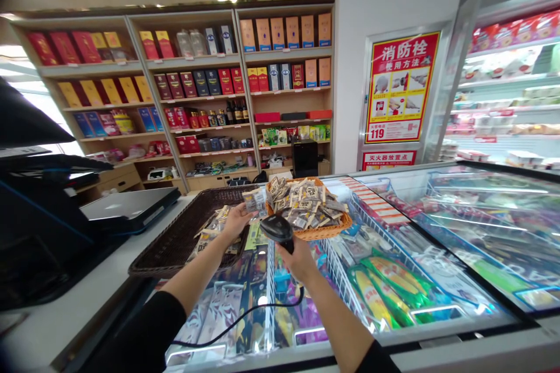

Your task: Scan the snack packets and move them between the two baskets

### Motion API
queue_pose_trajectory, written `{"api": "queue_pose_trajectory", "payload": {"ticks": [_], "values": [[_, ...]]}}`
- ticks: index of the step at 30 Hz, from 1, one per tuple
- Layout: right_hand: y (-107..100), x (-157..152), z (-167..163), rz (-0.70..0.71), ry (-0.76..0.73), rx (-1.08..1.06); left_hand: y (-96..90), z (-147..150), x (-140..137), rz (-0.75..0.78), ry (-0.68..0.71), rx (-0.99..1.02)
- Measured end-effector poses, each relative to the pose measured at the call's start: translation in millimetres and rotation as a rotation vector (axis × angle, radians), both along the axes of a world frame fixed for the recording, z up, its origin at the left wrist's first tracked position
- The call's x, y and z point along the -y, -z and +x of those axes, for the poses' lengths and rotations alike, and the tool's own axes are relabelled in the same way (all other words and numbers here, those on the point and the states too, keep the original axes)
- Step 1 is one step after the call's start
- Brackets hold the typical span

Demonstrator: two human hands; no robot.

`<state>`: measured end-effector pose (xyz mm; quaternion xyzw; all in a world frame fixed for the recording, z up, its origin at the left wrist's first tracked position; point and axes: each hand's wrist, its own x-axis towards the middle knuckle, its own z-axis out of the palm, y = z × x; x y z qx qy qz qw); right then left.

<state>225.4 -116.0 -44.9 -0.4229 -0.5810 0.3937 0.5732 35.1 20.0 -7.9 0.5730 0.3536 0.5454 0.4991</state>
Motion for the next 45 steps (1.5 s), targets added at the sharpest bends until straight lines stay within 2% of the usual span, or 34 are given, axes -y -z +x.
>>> {"api": "queue_pose_trajectory", "payload": {"ticks": [6, 16, 22, 24, 27, 30, 32, 35, 37, 41, 43, 45], "values": [[1.5, 1.6, -3.7, -0.080, -0.065, -0.105, 0.8, 0.9, 0.8, 0.001, 0.019, 0.039], [6.5, -1.5, -4.8, -0.094, -0.039, -0.093, 0.6, 0.3, 3.9, 0.021, 0.008, 0.009], [7.6, -3.3, -5.1, -0.096, -0.057, -0.156, -1.1, 3.0, 5.0, 0.019, -0.007, -0.007], [8.2, -4.1, -1.9, -0.111, -0.044, -0.227, -5.6, 5.2, 7.4, 0.049, -0.055, -0.018], [8.4, -6.1, 8.5, -0.145, 0.010, -0.373, -19.5, -2.2, 14.8, 0.105, -0.205, -0.057], [6.7, -8.6, 20.0, -0.135, 0.091, -0.511, -37.1, -34.7, 27.5, 0.096, -0.323, -0.166], [5.2, -9.8, 23.4, -0.124, 0.150, -0.575, -44.8, -68.4, 38.2, 0.070, -0.289, -0.317], [4.7, -10.2, 20.2, -0.137, 0.167, -0.596, -43.9, -117.8, 54.7, -0.043, -0.168, -0.561], [6.1, -9.2, 15.6, -0.150, 0.137, -0.585, -37.0, -139.1, 63.1, -0.096, -0.190, -0.693], [9.6, -6.8, 14.8, -0.165, 0.098, -0.608, -27.8, -144.4, 71.5, -0.056, -0.434, -0.832], [9.2, -7.8, 22.0, -0.150, 0.099, -0.632, -32.1, -131.6, 73.4, 0.050, -0.542, -0.916], [7.0, -11.5, 33.1, -0.112, 0.117, -0.646, -41.5, -110.2, 74.0, 0.201, -0.578, -1.012]]}}
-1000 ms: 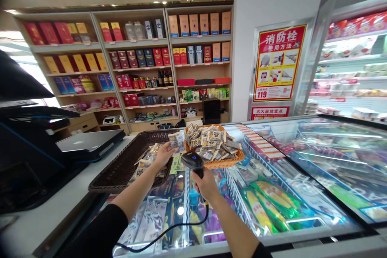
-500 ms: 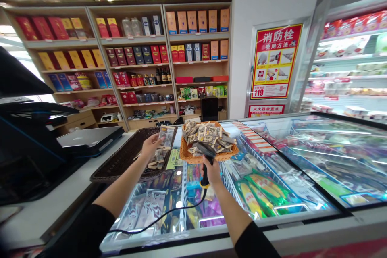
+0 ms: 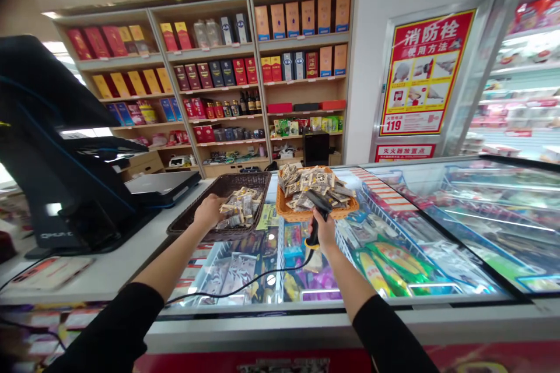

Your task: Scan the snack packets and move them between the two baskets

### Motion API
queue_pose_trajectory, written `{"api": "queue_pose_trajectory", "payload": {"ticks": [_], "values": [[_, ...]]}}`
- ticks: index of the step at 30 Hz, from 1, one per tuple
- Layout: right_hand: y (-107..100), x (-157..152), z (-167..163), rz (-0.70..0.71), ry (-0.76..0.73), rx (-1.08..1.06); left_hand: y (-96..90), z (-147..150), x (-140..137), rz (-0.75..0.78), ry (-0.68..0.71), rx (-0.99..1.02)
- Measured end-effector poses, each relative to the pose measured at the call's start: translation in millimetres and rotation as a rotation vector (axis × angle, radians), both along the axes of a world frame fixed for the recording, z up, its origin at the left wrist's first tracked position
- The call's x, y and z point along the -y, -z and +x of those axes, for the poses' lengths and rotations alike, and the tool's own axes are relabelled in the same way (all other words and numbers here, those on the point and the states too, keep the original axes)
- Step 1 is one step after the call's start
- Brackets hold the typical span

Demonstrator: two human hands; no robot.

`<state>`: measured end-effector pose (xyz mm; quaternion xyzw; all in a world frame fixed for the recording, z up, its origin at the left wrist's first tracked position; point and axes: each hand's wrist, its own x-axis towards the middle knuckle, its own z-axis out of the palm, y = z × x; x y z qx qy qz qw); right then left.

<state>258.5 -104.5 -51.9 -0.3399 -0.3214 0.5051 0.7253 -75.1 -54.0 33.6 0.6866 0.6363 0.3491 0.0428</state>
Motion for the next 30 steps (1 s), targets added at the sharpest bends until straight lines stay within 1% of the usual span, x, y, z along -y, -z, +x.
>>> {"api": "queue_pose_trajectory", "payload": {"ticks": [2, 4, 6, 8, 10, 12, 15, 17, 20, 24, 27, 29, 30], "values": [[-2.6, -5.4, 11.8, 0.035, 0.045, 0.005, -9.7, 29.4, -1.4, 0.077, 0.100, -0.098], [-3.9, -10.3, 21.2, 0.062, 0.080, 0.015, -14.7, 65.6, -5.4, 0.101, 0.270, -0.110], [-2.9, -12.9, 26.4, 0.089, 0.089, 0.024, -12.6, 105.3, -12.0, 0.076, 0.427, -0.057], [-0.4, -12.9, 27.9, 0.112, 0.084, 0.023, -5.3, 144.2, -21.0, -0.012, 0.554, 0.028], [2.3, -12.0, 27.2, 0.116, 0.090, 0.001, 3.5, 178.8, -31.6, -0.042, 0.600, 0.044], [4.3, -12.2, 25.7, 0.107, 0.096, -0.030, 10.2, 207.4, -43.0, 0.002, 0.614, 0.019], [5.7, -16.7, 23.1, 0.091, 0.125, -0.031, 14.9, 238.0, -59.6, 0.044, 0.681, -0.052], [5.7, -21.1, 21.1, 0.101, 0.158, -0.035, 16.0, 251.2, -68.4, 0.024, 0.716, -0.118], [4.7, -25.8, 18.1, 0.140, 0.227, -0.041, 16.3, 263.1, -76.3, 0.012, 0.685, -0.186], [2.4, -25.7, 15.6, 0.159, 0.269, -0.035, 9.1, 268.2, -79.4, -0.024, 0.648, -0.134], [1.7, -23.7, 15.8, 0.160, 0.252, -0.012, -2.4, 258.3, -80.5, 0.015, 0.604, 0.038], [2.1, -22.7, 16.4, 0.159, 0.246, 0.004, -8.5, 241.3, -80.4, 0.045, 0.575, 0.245], [2.6, -22.2, 16.6, 0.159, 0.243, 0.008, -9.9, 229.6, -79.7, 0.029, 0.562, 0.369]]}}
